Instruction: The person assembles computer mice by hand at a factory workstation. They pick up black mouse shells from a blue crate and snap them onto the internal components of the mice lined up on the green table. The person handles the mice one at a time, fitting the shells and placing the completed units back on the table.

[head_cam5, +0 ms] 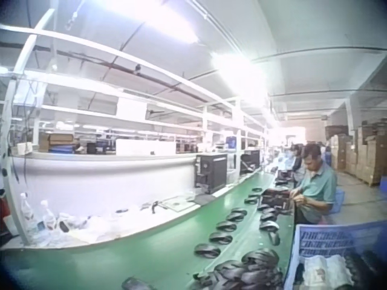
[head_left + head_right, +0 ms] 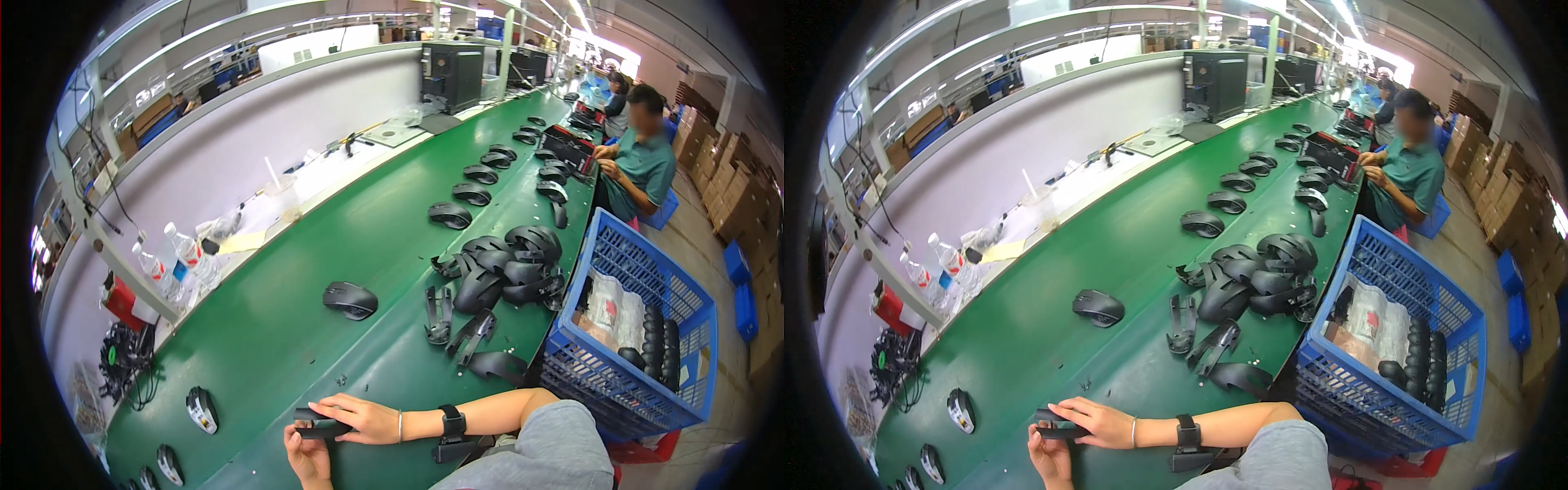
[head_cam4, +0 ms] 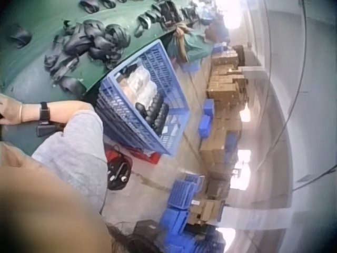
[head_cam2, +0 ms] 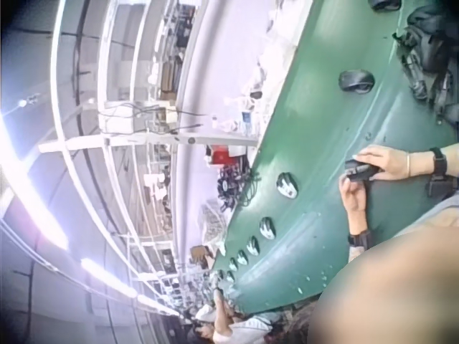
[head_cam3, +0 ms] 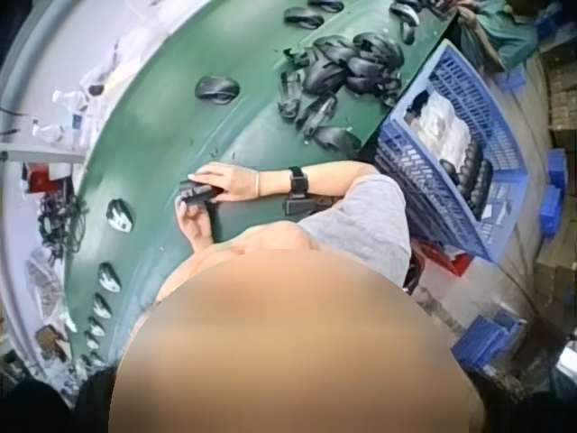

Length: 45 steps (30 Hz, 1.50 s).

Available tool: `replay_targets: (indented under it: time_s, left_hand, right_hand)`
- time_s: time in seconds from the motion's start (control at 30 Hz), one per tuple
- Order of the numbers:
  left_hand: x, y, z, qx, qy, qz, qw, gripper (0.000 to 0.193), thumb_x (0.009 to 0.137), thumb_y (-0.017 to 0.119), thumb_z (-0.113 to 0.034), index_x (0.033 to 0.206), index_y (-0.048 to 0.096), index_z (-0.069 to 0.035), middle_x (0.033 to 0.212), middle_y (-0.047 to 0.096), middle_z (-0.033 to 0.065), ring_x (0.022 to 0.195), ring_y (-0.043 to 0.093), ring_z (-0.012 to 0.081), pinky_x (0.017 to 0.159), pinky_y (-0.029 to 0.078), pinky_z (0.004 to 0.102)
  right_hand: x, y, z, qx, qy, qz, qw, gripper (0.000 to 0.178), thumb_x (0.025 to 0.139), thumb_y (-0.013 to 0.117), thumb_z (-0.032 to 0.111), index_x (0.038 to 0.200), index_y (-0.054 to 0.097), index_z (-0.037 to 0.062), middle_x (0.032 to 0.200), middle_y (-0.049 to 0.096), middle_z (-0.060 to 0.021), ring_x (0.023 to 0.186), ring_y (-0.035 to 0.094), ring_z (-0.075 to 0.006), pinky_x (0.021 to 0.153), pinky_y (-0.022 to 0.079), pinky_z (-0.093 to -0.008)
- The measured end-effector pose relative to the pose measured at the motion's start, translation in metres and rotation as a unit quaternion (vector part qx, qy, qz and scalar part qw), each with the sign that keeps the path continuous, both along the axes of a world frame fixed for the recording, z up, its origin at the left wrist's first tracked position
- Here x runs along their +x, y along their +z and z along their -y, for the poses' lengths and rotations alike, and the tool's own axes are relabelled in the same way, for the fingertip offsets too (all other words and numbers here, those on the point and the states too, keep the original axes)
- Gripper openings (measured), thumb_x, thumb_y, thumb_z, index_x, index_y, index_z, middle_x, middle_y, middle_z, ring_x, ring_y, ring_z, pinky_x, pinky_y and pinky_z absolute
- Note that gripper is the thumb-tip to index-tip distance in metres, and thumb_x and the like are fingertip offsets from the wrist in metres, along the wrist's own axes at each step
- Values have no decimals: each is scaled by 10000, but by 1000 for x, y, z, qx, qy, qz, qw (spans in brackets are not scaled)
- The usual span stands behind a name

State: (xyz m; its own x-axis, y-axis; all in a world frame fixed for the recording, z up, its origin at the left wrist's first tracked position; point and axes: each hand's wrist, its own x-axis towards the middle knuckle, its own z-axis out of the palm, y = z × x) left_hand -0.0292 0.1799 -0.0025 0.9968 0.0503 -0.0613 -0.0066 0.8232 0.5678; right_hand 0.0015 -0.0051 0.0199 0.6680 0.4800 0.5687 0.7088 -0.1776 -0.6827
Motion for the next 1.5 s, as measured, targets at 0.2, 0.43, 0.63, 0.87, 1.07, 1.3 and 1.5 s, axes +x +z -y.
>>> replay_targets:
  time_s: [0.2, 0.43, 0.63, 0.87, 1.07, 1.3, 1.5]
  left_hand:
    - [0, -13, -15, 80, -59, -33, 995, 207, 905, 572, -175, 1057, 553, -36, 1019, 592, 88, 943, 562, 196, 883, 465, 324]
    - [-5, -21, -14, 126, -30, -18, 991, 222, 900, 575, -144, 1101, 531, -61, 1090, 576, 104, 1029, 552, 235, 916, 460, 394]
    - [-4, -29, -19, 84, -94, 41, 991, 234, 892, 581, -150, 1106, 527, -72, 1108, 575, 113, 1060, 546, 263, 947, 442, 444]
    - [-10, 15, 7, 111, -31, 10, 993, 163, 829, 637, -116, 959, 565, -51, 1008, 579, 86, 960, 541, 190, 794, 459, 298]
    - [27, 37, -13, 363, 50, 25, 930, 416, 805, 713, -225, 1132, 560, -17, 1144, 588, 84, 1112, 539, 191, 935, 439, 332]
    - [92, -4, -158, 791, 392, -256, 393, 814, 643, 806, -344, 1251, 405, 19, 1272, 467, 239, 1264, 397, 331, 1043, 340, 421]
    - [113, 27, -150, 697, 276, -278, 601, 792, 550, 847, -292, 1145, 424, 16, 1179, 507, 234, 1108, 506, 335, 936, 423, 398]
  right_hand:
    - [1, 0, -1, -34, -5, 22, 999, 923, 634, 761, 24, 1427, 290, 43, 1263, 446, -139, 1132, 480, -316, 929, 455, -378]
    - [-5, 10, 4, 20, 0, 28, 999, 811, 703, 738, 50, 1409, 340, 50, 1231, 489, -130, 1106, 509, -301, 899, 472, -367]
    - [-4, 15, 11, 85, 67, -36, 993, 682, 714, 694, -22, 1338, 426, 44, 1209, 500, -125, 1109, 506, -296, 911, 461, -357]
    - [0, 21, 7, 75, 41, -20, 996, 594, 713, 718, 29, 1267, 505, 39, 1180, 573, -142, 1062, 574, -303, 911, 480, -363]
    - [18, 10, 19, -4, -98, 52, 994, 443, 708, 745, 57, 1136, 634, 88, 1158, 546, -190, 1017, 581, -346, 863, 501, -398]
    - [38, 13, 18, 30, -134, 47, 989, 379, 734, 708, -13, 1105, 632, 9, 1177, 510, -168, 1032, 582, -306, 882, 483, -373]
    - [53, 5, 25, 30, -179, 77, 980, 406, 749, 702, 15, 1144, 639, 85, 1211, 523, -178, 1083, 544, -337, 887, 478, -394]
